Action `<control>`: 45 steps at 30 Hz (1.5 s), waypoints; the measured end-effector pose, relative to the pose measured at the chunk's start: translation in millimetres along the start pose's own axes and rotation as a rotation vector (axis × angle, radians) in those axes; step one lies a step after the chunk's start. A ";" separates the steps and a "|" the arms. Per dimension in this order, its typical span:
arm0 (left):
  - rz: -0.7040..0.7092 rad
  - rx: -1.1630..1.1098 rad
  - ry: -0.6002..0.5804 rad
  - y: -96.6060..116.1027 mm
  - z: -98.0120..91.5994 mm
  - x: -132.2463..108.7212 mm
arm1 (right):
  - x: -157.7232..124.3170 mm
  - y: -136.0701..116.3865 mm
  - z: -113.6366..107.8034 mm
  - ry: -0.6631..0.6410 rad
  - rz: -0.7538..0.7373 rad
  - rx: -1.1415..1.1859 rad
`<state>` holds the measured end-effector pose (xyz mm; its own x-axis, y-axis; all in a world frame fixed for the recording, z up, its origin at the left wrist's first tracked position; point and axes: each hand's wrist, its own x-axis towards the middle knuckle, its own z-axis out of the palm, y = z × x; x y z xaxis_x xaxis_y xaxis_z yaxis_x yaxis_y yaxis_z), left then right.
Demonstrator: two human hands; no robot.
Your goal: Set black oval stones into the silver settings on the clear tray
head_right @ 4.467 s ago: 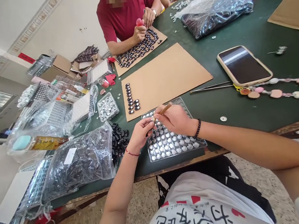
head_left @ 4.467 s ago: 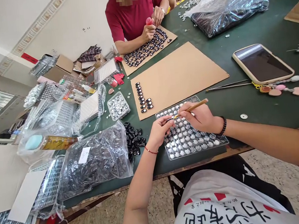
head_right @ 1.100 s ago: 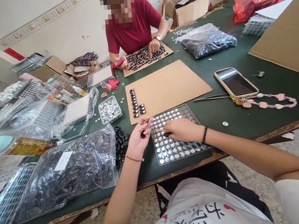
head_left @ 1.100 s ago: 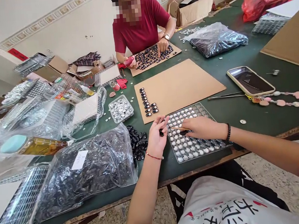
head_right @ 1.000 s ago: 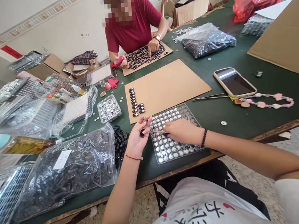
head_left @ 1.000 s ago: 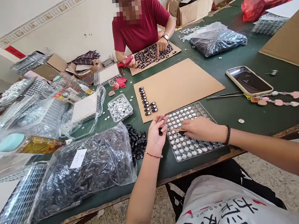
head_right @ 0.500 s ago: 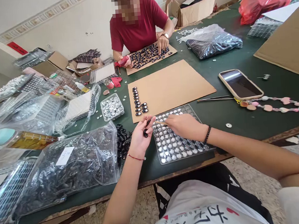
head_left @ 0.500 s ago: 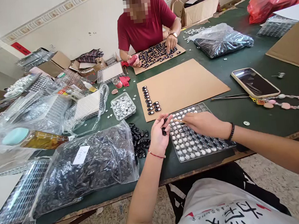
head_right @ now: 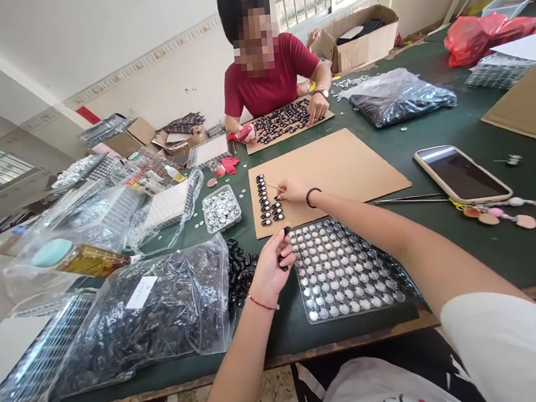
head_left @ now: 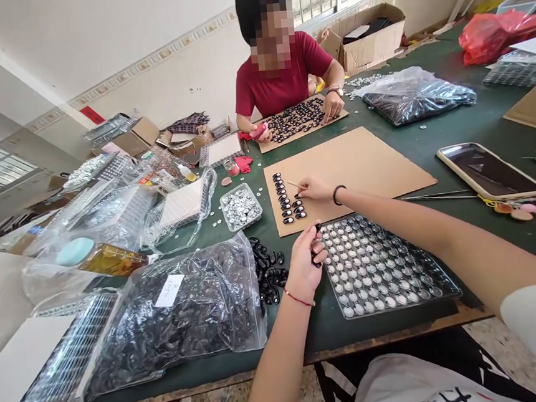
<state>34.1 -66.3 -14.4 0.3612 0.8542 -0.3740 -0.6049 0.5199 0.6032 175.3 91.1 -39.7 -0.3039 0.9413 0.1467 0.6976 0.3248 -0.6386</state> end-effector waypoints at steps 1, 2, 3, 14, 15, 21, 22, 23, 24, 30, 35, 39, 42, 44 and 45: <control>-0.013 -0.018 -0.007 1.3 -0.7 0.2 | 0.3 -1.2 2.7 -0.012 -0.006 -0.005; -0.029 -0.032 -0.013 2.6 -1.3 0.4 | -0.3 -2.3 4.7 -0.022 -0.009 -0.011; -0.045 -0.041 -0.017 3.7 -1.7 0.7 | -1.2 -3.2 6.5 -0.031 -0.007 -0.017; -0.121 -0.055 -0.065 6.8 -2.7 1.7 | 13.1 1.2 12.5 0.133 0.177 0.133; -0.111 -0.050 -0.056 6.7 -3.3 2.7 | 12.2 1.6 3.2 0.188 0.198 0.178; -0.061 -0.009 -0.027 9.8 -0.3 7.1 | -59.8 15.8 -70.6 0.527 0.125 0.461; -0.059 0.005 -0.021 11.1 1.0 7.0 | -81.1 19.7 -78.0 0.516 0.121 0.423; -0.055 0.021 -0.015 12.4 2.1 6.7 | -102.7 24.1 -82.7 0.467 0.121 0.361; -0.052 0.034 -0.008 13.6 3.0 6.3 | -123.5 28.5 -85.0 0.403 0.124 0.306; -0.047 0.067 0.009 14.7 2.2 10.0 | -189.5 38.4 -81.7 0.051 0.032 0.309; -0.040 0.136 0.043 9.1 0.1 16.7 | -186.5 30.3 -82.7 -0.004 -0.042 0.155; -0.016 0.190 0.054 5.0 0.3 18.4 | -187.3 28.2 -82.1 -0.001 -0.019 0.042; 0.039 0.236 0.061 2.6 1.0 18.8 | -188.9 27.3 -81.5 0.026 0.004 0.011; 0.068 0.267 0.069 1.2 1.0 19.4 | -188.9 26.8 -80.6 0.006 -0.008 -0.037; 0.081 0.283 0.072 0.5 0.8 19.9 | -188.7 26.5 -80.1 -0.007 -0.017 -0.063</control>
<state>41.5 -49.0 -20.9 0.2623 0.8953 -0.3601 -0.4042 0.4408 0.8014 303.1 -70.5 -23.8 -0.3206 0.9350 0.1518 0.7317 0.3462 -0.5872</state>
